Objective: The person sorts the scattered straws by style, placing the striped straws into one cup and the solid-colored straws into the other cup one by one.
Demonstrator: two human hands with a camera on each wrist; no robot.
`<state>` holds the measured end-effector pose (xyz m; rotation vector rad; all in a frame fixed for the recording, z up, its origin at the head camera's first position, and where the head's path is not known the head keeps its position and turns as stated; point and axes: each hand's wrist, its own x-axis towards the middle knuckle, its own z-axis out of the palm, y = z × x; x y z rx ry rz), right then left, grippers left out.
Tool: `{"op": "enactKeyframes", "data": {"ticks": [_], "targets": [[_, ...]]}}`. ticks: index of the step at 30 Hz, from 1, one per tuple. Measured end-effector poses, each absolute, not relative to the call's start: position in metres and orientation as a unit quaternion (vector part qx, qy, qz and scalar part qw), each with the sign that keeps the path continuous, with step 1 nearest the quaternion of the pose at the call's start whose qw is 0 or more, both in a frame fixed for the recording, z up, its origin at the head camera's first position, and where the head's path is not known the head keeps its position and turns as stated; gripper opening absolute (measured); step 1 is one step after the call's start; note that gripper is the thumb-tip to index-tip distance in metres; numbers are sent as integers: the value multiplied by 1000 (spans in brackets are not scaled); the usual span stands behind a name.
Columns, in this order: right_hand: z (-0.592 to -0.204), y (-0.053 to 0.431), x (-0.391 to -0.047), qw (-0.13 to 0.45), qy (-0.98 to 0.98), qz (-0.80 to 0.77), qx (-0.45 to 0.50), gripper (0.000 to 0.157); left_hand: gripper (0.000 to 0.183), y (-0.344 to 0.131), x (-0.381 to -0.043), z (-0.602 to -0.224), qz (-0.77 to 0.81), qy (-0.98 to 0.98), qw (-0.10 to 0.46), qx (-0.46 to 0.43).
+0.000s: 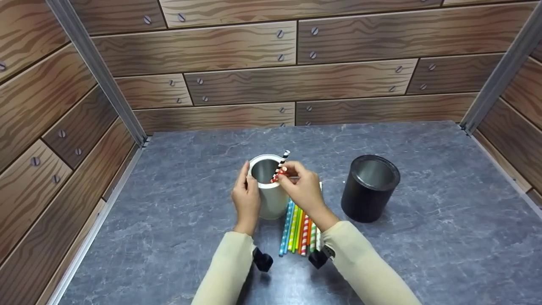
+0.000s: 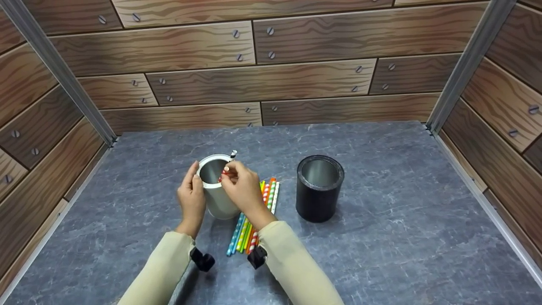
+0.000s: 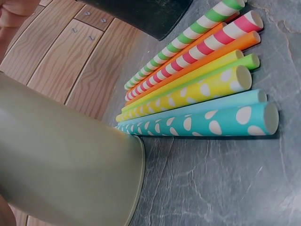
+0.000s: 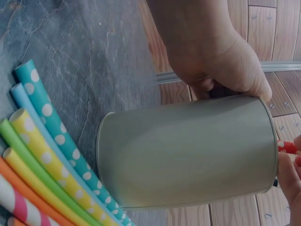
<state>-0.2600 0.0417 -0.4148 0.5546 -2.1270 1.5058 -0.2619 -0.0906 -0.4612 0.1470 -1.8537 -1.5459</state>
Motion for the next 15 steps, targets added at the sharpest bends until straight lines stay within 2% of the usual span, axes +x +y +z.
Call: {"op": "enactKeyframes", "data": {"ticks": [15], "targets": [[-418,67,-258,259,-769,566,148,17,38,-90,-262,-463,-600,-716,353,51]]}}
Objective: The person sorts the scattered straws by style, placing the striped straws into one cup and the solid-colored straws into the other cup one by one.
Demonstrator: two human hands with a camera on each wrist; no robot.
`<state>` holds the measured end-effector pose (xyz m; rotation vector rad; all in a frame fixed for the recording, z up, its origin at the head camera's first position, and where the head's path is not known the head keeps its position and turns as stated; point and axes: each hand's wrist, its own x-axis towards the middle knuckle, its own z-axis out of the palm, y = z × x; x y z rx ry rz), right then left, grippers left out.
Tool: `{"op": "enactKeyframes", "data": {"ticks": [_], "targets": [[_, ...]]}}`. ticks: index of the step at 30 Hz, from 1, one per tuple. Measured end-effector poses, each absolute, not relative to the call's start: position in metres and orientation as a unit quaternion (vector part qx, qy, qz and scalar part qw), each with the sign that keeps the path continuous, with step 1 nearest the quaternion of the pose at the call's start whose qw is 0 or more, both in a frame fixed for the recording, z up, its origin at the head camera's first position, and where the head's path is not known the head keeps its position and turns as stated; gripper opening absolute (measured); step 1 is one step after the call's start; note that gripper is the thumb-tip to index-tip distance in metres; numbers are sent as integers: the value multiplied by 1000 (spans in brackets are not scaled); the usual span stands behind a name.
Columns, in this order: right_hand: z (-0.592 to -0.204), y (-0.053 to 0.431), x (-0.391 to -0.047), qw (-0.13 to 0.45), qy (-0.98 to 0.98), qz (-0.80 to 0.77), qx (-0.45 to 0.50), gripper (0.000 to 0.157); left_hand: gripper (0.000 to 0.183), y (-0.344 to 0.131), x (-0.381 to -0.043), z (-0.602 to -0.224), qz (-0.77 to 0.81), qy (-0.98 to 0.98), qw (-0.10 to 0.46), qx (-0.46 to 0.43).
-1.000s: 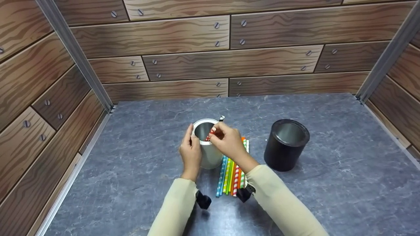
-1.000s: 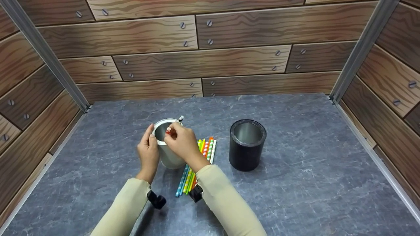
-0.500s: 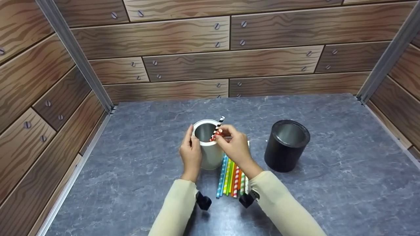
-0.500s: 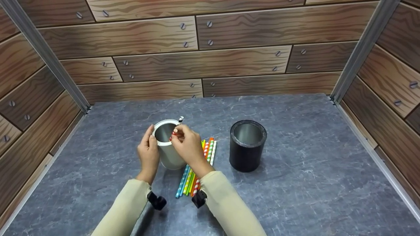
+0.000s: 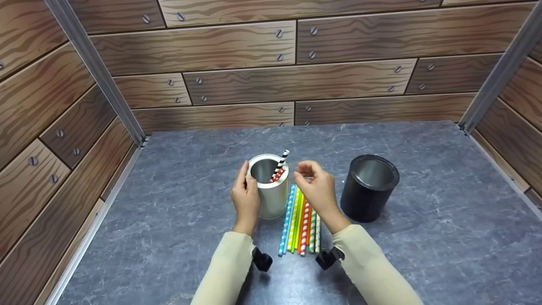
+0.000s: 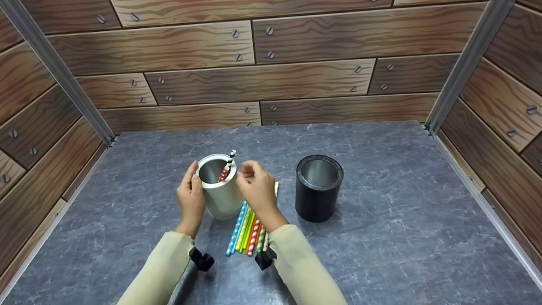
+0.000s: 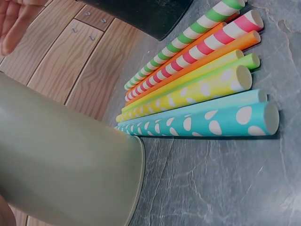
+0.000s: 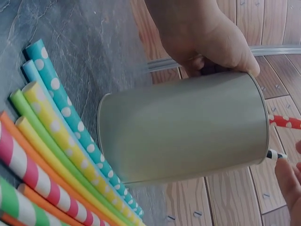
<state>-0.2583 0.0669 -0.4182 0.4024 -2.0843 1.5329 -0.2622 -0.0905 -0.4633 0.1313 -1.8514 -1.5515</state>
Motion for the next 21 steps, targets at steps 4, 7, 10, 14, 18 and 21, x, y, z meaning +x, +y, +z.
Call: {"op": "enactKeyframes", "data": {"ticks": [4,7,10,14,18,21], "targets": [[-423,72,-259,263,-776,562,117,16,38,-91,-262,-463,-598,-719,350,51],[-429,77,-259,259,-791,548,91,15,38,-92,-263,-464,-599,-719,349,51],[-435,81,-260,247,-814,522,65,16,38,-92,-263,-464,-600,-719,347,52],[-442,86,-260,214,-840,497,33,22,39,-92,-262,-462,-600,-721,343,54],[-450,90,-262,188,-856,481,20,25,39,-92,-261,-462,-596,-725,341,56],[-457,93,-264,176,-868,463,21,28,38,-92,-261,-462,-594,-726,343,58]]}}
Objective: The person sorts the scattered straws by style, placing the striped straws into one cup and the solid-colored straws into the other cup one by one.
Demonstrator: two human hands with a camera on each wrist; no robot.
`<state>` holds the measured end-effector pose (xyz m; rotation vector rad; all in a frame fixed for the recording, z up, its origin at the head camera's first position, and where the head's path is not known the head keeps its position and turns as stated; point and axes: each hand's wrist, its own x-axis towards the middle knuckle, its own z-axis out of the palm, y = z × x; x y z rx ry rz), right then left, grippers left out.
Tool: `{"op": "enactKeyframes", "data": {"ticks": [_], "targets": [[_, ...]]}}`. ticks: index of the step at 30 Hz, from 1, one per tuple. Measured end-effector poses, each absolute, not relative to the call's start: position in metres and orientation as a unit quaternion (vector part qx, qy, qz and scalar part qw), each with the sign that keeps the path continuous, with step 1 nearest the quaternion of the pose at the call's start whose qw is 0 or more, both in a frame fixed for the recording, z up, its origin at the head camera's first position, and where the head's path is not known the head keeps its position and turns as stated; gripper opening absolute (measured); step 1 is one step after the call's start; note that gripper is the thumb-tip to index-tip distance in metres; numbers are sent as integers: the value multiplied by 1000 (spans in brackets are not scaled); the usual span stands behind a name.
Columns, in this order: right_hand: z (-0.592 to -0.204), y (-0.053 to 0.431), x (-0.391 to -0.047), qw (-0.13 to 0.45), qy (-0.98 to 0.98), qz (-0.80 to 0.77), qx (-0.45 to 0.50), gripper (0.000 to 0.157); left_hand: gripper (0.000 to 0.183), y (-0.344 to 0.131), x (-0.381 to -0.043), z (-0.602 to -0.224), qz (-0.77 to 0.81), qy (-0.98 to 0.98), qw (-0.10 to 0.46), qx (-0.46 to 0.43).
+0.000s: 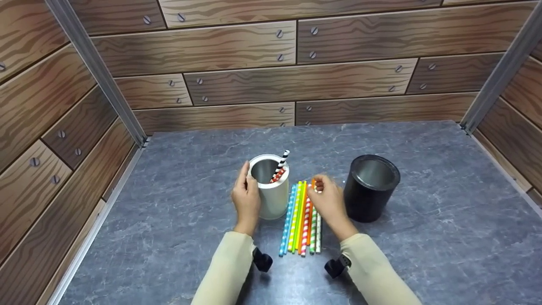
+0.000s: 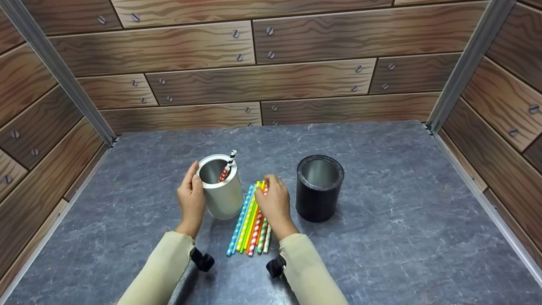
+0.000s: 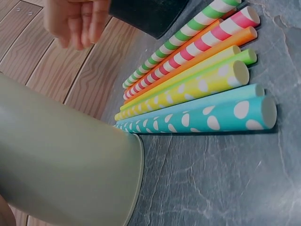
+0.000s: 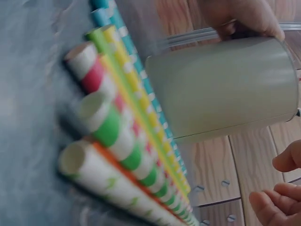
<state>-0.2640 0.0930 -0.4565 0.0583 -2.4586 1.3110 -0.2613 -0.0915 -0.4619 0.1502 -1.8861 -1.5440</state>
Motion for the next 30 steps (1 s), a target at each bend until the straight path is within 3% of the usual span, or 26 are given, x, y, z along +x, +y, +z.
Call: {"op": "enactKeyframes", "data": {"ticks": [12,19,30], "targets": [[-481,106,-270,112,-902,417,-4,47,39,-93,-263,-462,-590,-731,337,51],[-490,111,-278,46,-909,413,-35,62,38,-92,-263,-463,-597,-726,339,43],[-491,112,-285,13,-917,396,-44,61,39,-92,-260,-463,-595,-725,342,45]]}}
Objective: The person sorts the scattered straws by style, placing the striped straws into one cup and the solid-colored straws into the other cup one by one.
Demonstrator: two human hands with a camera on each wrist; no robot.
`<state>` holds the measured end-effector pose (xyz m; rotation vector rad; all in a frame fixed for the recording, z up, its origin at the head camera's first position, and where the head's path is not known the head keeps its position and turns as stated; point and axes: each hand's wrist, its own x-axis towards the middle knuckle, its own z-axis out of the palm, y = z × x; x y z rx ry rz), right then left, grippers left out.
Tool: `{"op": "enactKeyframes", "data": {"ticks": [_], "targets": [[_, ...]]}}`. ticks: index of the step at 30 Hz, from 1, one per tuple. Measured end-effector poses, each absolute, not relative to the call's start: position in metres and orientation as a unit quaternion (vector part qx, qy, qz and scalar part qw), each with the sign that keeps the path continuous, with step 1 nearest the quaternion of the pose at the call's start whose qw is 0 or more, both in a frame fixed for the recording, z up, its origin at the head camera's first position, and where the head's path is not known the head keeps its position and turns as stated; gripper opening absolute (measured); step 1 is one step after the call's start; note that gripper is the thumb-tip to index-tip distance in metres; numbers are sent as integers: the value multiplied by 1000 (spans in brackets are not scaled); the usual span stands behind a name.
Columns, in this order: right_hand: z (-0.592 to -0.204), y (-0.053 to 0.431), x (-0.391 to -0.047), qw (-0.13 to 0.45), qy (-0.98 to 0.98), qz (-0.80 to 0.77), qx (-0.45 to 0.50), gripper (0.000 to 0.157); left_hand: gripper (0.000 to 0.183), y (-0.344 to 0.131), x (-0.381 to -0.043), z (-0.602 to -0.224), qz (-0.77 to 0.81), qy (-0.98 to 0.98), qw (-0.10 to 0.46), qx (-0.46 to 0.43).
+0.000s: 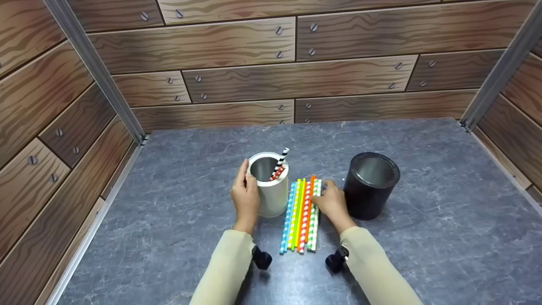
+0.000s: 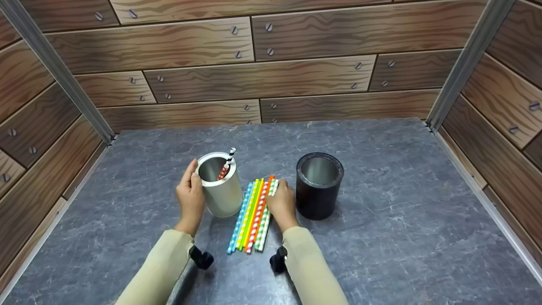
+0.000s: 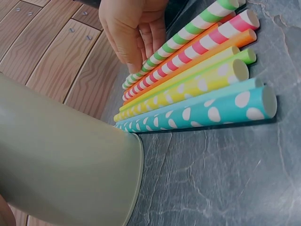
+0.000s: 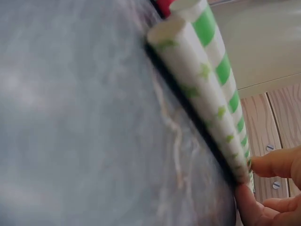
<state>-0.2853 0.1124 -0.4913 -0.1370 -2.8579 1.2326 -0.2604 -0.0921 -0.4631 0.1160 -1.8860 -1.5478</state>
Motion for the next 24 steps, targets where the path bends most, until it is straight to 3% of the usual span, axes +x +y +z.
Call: {"op": "enactKeyframes", "data": {"ticks": [16,24], "targets": [[-491,114,-291,12,-915,400,-49,42,40,-92,-260,-461,-599,-732,321,47],[-490,113,-292,13,-912,406,-55,40,40,-92,-260,-463,-597,-732,326,51]]}}
